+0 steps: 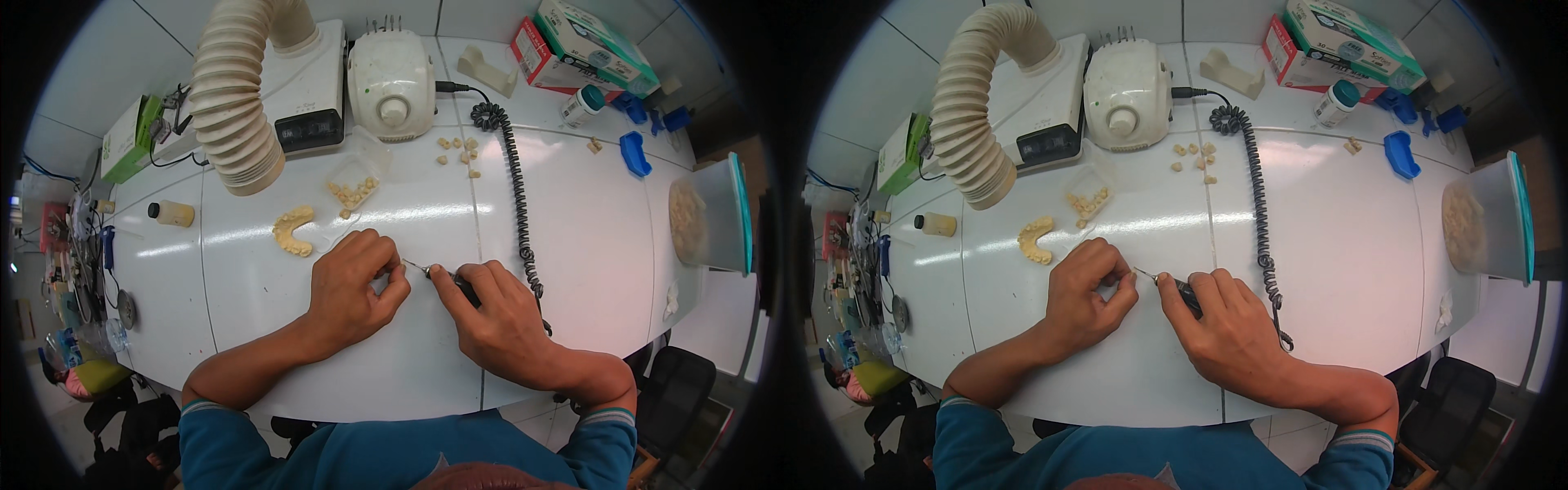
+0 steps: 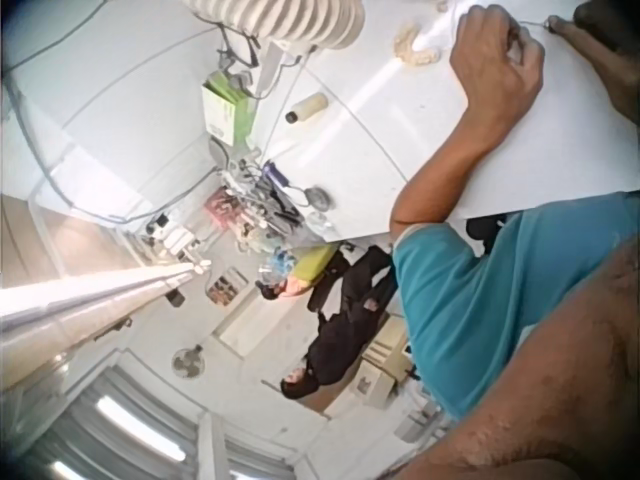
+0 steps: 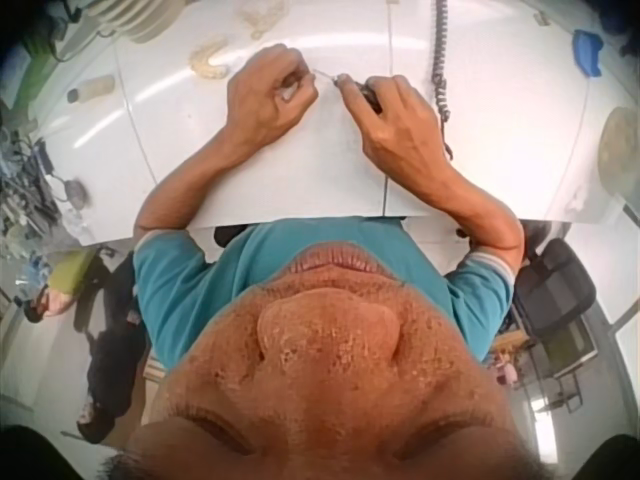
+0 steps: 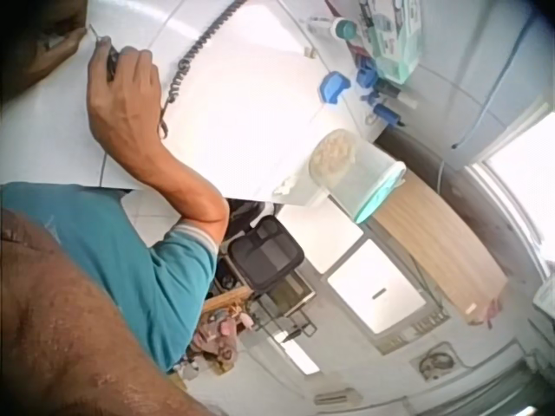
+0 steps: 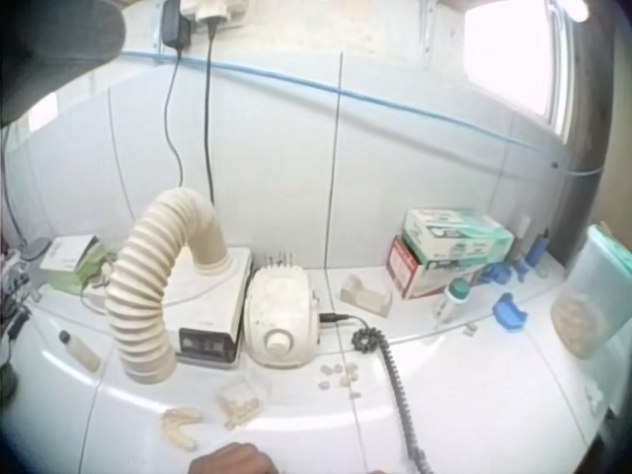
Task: The person shapes and grinds an artificial tooth using a handheld rotary drill tool.
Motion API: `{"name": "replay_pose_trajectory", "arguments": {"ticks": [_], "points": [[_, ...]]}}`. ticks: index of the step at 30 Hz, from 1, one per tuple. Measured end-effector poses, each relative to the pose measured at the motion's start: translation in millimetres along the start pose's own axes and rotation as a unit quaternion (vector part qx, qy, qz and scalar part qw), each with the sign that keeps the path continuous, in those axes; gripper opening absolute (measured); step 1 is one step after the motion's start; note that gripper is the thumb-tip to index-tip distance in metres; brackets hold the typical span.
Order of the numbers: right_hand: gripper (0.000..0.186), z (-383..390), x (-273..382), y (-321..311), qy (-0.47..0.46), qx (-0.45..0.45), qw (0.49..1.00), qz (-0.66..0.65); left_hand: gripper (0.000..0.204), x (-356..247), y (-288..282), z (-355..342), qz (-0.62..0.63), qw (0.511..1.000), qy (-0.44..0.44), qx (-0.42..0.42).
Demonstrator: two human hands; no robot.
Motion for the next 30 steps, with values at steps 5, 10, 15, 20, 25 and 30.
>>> {"name": "replay_pose_trajectory", "arguments": {"ticks": [5,10,15,20,25,30], "points": [[0.051,-1.1,0.9,-0.4,-0.003,0.006,1.0,0.001,0.016,0.0,0.2,-0.4,0.004,1.0,0.002,-0.003],[0.051,-1.0,1.2,0.2,-0.008,0.003,1.0,0.003,0.017,-0.4,0.6,-0.6,-0.003,1.0,0.004,0.001],[0.052,-1.1,2.3,1.2,-0.005,0.006,1.0,0.0,0.017,0.2,0.7,0.2,-0.007,1.0,0.008,0.002],[0.052,-2.7,2.3,0.3,-0.009,0.016,1.0,0.005,0.017,-2.4,1.1,-1.9,-0.008,1.0,0.022,-0.001],[0.052,-1.5,2.3,2.1,-0.012,0.022,1.0,0.006,0.018,-1.1,2.3,-1.5,-0.013,1.0,0.018,0.003],[0.052,-2.0,3.5,2.1,-0.019,0.017,1.0,0.012,0.019,-2.1,1.7,-1.9,-0.012,1.0,0.024,-0.001]]}}
Point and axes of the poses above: each hand's wrist, its own z-axis away from the middle knuckle, its own y-axis out of the palm, x = y × z, the point moved 9 cm from there along -z, towards the middle knuckle, and after that the axes turned 14 degrees about -x, right-handed, at the moved point
